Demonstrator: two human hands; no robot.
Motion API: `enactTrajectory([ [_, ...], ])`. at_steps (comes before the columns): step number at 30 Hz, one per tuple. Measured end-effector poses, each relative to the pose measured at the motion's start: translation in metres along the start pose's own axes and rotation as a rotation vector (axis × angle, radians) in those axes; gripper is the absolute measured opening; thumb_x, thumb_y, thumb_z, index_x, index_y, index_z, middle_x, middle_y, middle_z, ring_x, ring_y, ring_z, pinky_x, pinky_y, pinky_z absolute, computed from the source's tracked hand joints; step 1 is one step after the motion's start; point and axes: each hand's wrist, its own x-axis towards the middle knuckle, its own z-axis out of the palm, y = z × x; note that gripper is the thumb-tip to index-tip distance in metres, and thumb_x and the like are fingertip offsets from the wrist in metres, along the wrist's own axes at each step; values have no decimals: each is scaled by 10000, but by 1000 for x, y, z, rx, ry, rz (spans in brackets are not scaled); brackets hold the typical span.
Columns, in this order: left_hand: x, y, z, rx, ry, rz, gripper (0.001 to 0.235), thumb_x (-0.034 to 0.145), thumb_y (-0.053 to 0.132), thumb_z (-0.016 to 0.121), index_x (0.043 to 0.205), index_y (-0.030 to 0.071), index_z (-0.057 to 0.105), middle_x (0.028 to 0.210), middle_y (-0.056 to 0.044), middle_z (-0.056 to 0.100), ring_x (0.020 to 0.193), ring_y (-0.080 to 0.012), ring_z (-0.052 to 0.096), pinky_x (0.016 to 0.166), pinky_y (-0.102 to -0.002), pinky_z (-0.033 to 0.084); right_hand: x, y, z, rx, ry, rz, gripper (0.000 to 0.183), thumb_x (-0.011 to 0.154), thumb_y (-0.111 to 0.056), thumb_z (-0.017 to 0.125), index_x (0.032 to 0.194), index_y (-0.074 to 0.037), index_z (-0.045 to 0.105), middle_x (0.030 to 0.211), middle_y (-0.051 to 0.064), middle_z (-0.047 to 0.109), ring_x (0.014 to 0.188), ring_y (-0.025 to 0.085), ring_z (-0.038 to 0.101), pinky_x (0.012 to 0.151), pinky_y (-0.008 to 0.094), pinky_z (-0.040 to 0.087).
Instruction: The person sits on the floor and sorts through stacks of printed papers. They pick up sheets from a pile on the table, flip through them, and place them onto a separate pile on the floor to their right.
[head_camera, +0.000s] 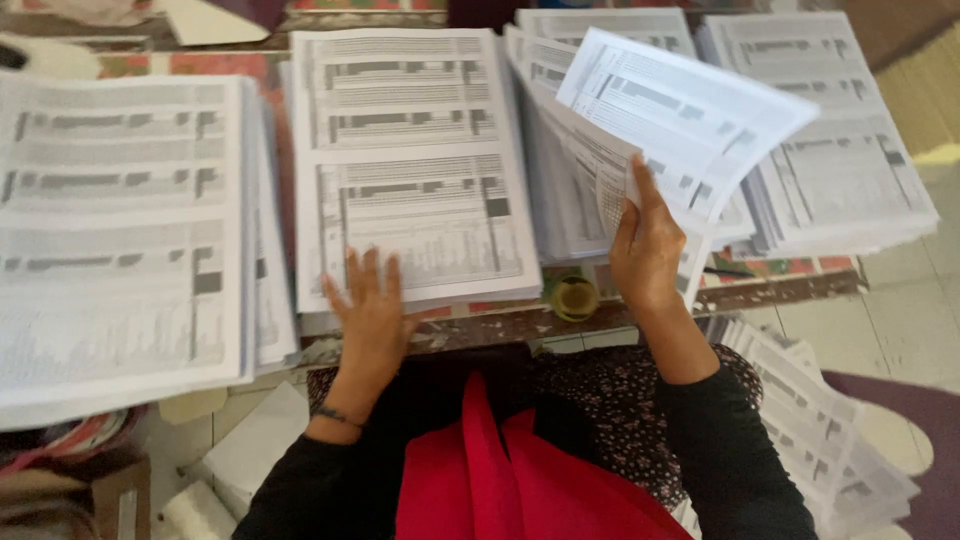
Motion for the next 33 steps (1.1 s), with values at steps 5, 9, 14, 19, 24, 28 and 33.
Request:
enactTrajectory([
  [5, -48, -41, 9, 11, 163, 68, 326, 883, 167, 756, 1196, 134, 671, 1340, -102, 656, 1331, -293, 583, 1199, -778, 106, -42, -42, 87, -35, -233, -256, 286, 923, -20, 673, 1192, -83, 750, 1154, 83, 763, 1080, 295, 739, 882, 407, 603],
  [9, -36, -35, -28, -125, 358, 111, 34, 967, 137, 727, 963, 160, 752, 969, -32, 774, 1047, -199, 729, 1201, -780, 147, -51, -160, 102, 218, -524, -267, 514, 814, -308, 822, 1232, -26, 720, 1181, 207, 720, 1153, 373, 705, 919, 443, 603],
  [14, -35, -66, -52, -267, 533, 56, 439, 901, 289, 798, 1290, 163, 637, 1369, -97, 622, 1317, -280, 589, 1189, -752, 215, -78, -158, 133, 263, -608, -129, 193, 872, -136, 725, 1055, -74, 719, 1032, 137, 721, 980, 376, 720, 787, 452, 583],
  [19, -94, -161, -57, -183, -25, -298, 1234, 653, 451, 931, 1654, 109, 295, 1739, -204, 153, 1567, -491, 109, 1175, -795, 101, -26, -118, 84, 176, -445, 500, 156, 891, -379, 798, 944, -237, 763, 767, 39, 720, 671, 281, 706, 590, 400, 505],
  [24, -157, -215, -15, -8, 41, -250, 545, 878, 154, 702, 1417, 179, 627, 1462, -40, 639, 1384, -205, 572, 1187, -800, 117, 43, -38, 28, 266, -203, 707, 312, 933, -45, 805, 1105, -159, 571, 1008, 84, 698, 837, 199, 675, 627, 346, 519],
  [28, -117, -200, -61, -168, 142, -210, 196, 1017, 94, 600, 1155, 106, 739, 1035, -111, 791, 875, -290, 731, 1082, -586, 473, 64, 41, -1, 73, 25, 407, 319, 853, -62, 901, 1096, -48, 695, 948, 32, 686, 802, 130, 624, 567, 314, 430],
  [33, -43, -96, -66, -344, 357, -32, 371, 987, 98, 624, 1341, 175, 702, 1260, -177, 740, 976, -357, 776, 749, -465, 618, 77, 69, -42, -40, 62, 50, 186, 1012, 18, 680, 1063, -8, 503, 1034, 106, 548, 941, 254, 582, 783, 423, 461],
])
